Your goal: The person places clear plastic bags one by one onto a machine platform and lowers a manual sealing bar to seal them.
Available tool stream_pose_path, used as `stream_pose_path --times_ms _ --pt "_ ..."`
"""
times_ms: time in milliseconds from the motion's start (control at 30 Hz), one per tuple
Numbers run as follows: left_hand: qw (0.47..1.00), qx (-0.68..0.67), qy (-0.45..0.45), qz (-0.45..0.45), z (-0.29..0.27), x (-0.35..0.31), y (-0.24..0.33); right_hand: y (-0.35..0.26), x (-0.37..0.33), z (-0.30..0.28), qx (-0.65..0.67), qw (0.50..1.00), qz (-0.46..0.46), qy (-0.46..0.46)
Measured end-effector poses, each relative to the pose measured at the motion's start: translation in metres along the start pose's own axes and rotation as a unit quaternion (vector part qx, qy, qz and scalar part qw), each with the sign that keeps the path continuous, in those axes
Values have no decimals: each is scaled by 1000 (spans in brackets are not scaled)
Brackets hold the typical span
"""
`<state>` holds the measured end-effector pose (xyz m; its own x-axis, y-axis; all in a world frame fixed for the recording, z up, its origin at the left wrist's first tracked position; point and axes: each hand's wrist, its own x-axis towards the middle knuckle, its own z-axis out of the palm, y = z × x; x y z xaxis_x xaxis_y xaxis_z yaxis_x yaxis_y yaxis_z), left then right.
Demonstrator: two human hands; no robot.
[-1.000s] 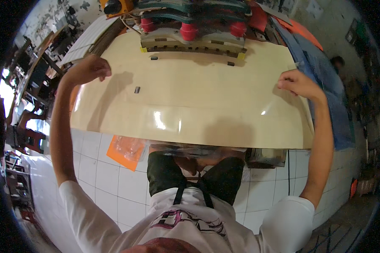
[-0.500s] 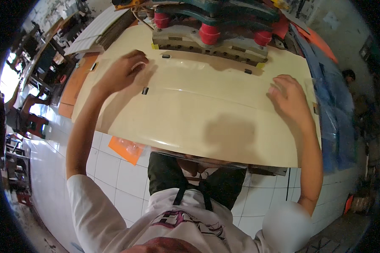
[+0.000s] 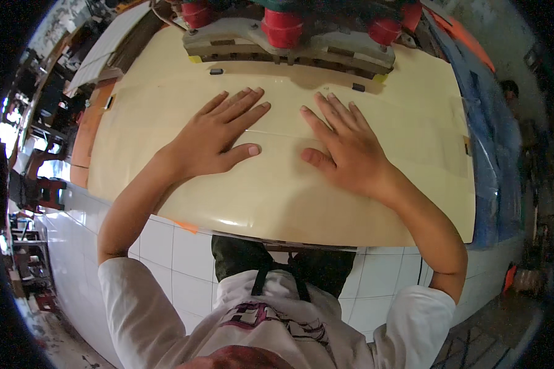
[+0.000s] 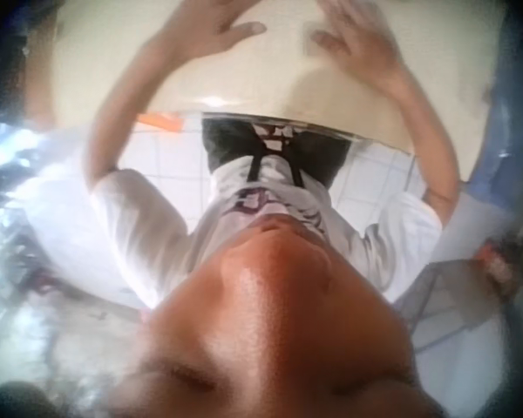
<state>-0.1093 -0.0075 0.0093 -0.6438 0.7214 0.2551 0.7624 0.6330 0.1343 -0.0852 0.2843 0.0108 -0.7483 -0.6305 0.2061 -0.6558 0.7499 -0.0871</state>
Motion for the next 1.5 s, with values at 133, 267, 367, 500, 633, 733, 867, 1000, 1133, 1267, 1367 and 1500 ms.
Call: stream_pose_path --times_ms 133,267,367,500,633,733,867,1000,1133,1267,1367,1500 --pt "1000 7 -14 -16 3 -1 0 -4 -3 -2 -30 999 20 -25" --pt "1000 15 -7 -16 2 -1 1 -3 -4 -2 -36 999 23 -28" --pt "1000 22 -4 -9 1 -1 0 -4 -5 -3 -29 999 24 -30" --pt "999 -1 41 14 -8 0 -2 -5 -4 -6 -22 999 25 -7" --pt "996 -69 49 -1 -27 2 -12 2 -13 -17 56 992 106 44" --pt "945 -117 213 -219 -30 -4 -41 10 -12 -41 52 978 200 7" --pt "940 24 170 -295 -24 -6 -90 40 -7 -57 -29 945 322 -50" --pt "935 98 156 -304 -2 2 -113 114 -18 -25 101 958 261 63" --pt "939 81 178 -283 8 0 -113 132 -33 -3 77 963 251 66" --pt "933 80 59 -345 7 -9 -109 107 -29 -8 1 960 280 -3" --pt "931 88 29 -352 8 -7 -111 106 -29 -11 -11 957 289 -15" --pt "934 91 46 -343 7 -6 -114 112 -29 -8 -25 954 298 -22"
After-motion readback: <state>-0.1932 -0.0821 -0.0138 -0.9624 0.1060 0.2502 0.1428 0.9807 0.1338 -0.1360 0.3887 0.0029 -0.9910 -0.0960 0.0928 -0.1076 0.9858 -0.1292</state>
